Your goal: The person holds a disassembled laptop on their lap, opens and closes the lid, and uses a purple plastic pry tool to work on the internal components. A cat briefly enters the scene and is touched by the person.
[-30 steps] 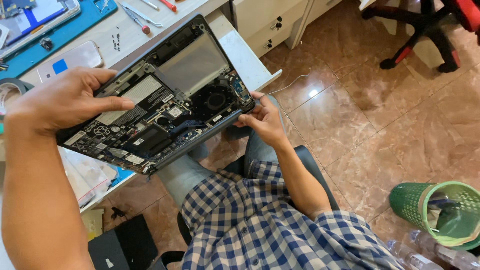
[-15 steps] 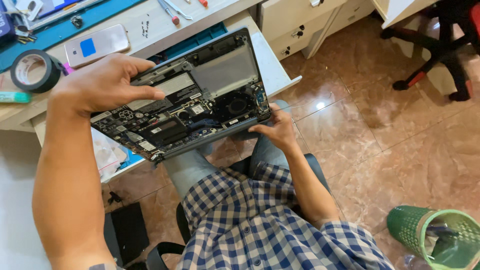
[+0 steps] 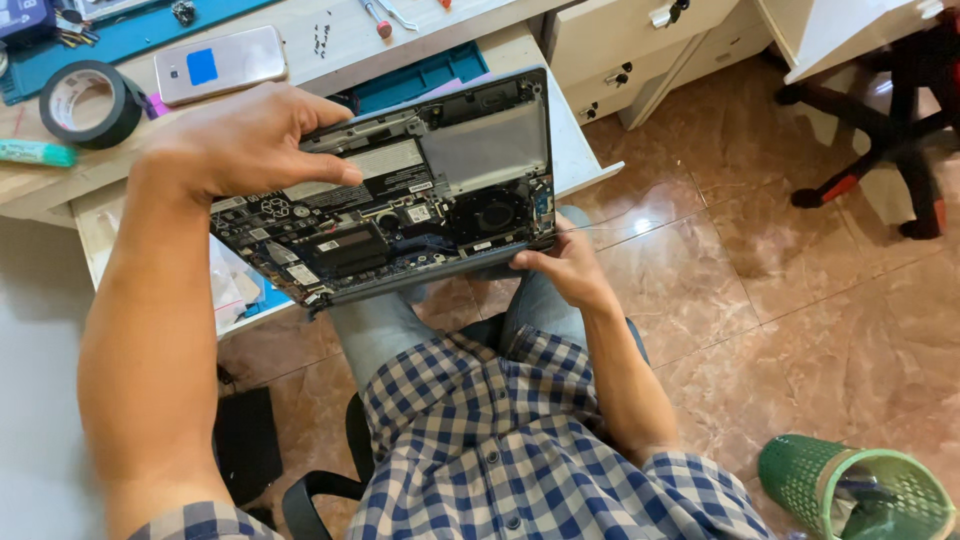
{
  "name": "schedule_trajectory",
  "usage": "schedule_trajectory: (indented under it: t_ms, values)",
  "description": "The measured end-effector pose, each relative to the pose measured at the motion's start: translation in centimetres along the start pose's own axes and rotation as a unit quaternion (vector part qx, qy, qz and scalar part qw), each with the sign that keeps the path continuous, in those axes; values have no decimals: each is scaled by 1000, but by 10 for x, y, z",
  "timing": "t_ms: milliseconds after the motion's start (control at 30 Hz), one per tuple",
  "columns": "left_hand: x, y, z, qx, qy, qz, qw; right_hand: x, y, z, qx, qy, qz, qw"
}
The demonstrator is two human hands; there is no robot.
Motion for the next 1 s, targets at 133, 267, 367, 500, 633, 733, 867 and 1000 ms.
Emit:
schedule_trajectory:
  t_ms: [133, 267, 367, 500, 633, 733, 867, 1000]
  values:
    - [-2, 2, -12, -19, -19, -7, 1000, 0, -6, -14, 69, 44, 28, 996]
    - [-6, 4, -18, -20, -2, -18, 1000, -5, -11, -23, 126, 46, 18, 991]
    - [-11, 6, -26, -6, 36, -35, 999, -12, -11, -14, 144, 18, 34, 989]
    - [-30, 8, -45, 33, 33, -32, 998, -32, -18, -13, 145, 7, 14, 989]
    - [-71, 26, -73, 82, 56, -36, 994, -75, -17, 3, 140, -11, 31, 990]
    - [-108, 47, -97, 110, 67, -15, 992, -116, -17, 6, 98, 5, 20, 995]
    - [-149, 86, -121, 51, 51, 31, 997, -168, -10, 33, 85, -1, 84, 993]
    - [-171, 138, -124, 51, 61, 38, 996, -221, -30, -20, 88, 102, 18, 991]
Point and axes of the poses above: each hand's wrist, its own x-axis towards the middle knuckle, its own y-axis out of the palm, z = x × y, the point moved 1 cm from there along x, towards the middle knuckle, and after that the axes turned 1 degree about -z, right-handed, at the moved point
